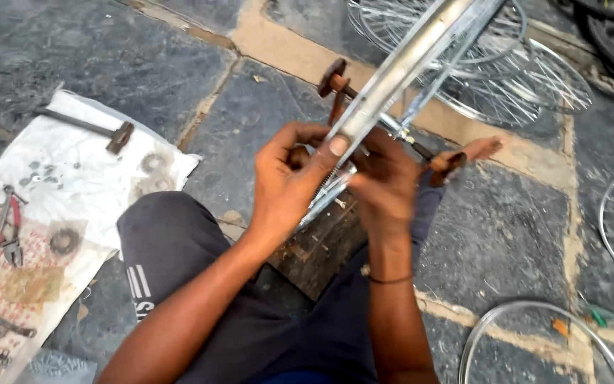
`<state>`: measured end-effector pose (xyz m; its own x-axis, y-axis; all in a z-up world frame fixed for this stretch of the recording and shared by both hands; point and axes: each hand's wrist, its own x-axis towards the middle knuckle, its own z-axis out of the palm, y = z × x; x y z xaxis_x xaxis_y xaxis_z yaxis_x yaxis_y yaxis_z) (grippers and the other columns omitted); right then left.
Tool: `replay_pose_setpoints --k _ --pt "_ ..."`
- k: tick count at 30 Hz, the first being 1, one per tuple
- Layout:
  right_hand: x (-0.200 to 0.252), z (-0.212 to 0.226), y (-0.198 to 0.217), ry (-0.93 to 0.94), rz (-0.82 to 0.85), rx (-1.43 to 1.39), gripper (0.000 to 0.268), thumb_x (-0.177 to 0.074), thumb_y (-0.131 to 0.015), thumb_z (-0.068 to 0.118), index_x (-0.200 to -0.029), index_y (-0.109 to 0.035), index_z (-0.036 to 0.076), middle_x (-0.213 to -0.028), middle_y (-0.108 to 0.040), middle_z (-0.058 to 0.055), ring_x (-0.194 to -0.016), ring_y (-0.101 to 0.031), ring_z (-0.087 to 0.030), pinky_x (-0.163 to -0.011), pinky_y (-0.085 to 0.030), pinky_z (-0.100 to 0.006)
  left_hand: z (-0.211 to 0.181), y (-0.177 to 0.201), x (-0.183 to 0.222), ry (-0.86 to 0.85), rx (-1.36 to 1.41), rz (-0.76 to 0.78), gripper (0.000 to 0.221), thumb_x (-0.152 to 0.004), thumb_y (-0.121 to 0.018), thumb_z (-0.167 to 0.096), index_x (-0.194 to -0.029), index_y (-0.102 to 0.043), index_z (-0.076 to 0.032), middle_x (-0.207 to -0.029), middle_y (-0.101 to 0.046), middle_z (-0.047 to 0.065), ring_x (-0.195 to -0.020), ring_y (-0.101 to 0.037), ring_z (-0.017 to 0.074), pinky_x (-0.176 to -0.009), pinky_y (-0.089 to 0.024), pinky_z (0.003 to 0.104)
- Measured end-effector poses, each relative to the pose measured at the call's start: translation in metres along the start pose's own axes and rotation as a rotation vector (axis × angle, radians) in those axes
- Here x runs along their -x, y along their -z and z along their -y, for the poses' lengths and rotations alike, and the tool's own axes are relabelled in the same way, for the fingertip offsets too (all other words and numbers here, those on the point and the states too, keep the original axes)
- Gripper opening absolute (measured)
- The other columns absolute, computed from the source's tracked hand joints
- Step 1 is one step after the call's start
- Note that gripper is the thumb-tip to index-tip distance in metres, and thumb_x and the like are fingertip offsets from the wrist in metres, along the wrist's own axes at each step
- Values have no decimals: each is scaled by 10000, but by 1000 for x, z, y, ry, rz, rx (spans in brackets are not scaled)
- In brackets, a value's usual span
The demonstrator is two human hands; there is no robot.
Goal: The person mounts a bicycle wheel onto a truing stand and rotates it before removing it to manually thread spokes through the rim.
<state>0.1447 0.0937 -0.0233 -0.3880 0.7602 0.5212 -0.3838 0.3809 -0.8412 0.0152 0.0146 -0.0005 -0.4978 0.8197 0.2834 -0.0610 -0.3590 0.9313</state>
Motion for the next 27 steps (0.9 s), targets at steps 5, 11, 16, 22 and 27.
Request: replay_pose_setpoints --k 5,11,16,22,27 --pt "8 -23 -6 -98 -119 -67 297 -884 -719 -31 -1160 -615 -69 -1105 -604 -141 -946 -608 -209 -800 -502 -326 -2 6 6 3 -31 -22 359 -949 -774 -331 -1097 -736 -6 -723 -572 -65 -609 -403 -13 -507 -303 203" --pt "-1 7 -9 -76 9 -48 425 -798 -630 5 -1223 -638 -1 -1150 -674 -104 -1076 -675 -192 -958 -561 -317 8 5 2 -1 -29 -55 331 -928 -787 -319 -1008 -726 -4 -733 -624 -54 -596 -444 -1 -507 -342 209" --pt "8 -5 -8 80 -21 16 205 -956 -652 -41 -1149 -585 -20 -1139 -640 -93 -1042 -643 -170 -853 -566 -313 -4 9 4 -145 -66 62 300 -1022 -739 -303 -1018 -757 -4 -889 -615 -15 -746 -495 34 -623 -394 230" --pt "11 13 -43 448 -148 818 238 -886 -686 -55 -1072 -542 -22 -1125 -623 -214 -990 -668 -274 -823 -581 -343 3 11 -2 -22 -5 78 303 -1009 -743 -237 -1173 -730 18 -945 -651 80 -819 -527 107 -689 -434 281" --pt "20 -14 -20 387 -194 785 295 -886 -710 -57 -1113 -523 -34 -1118 -618 -218 -960 -664 -305 -813 -572 -345 -12 11 2 -125 -44 146 310 -1057 -681 -246 -1209 -701 23 -1087 -668 98 -990 -592 141 -858 -494 314"
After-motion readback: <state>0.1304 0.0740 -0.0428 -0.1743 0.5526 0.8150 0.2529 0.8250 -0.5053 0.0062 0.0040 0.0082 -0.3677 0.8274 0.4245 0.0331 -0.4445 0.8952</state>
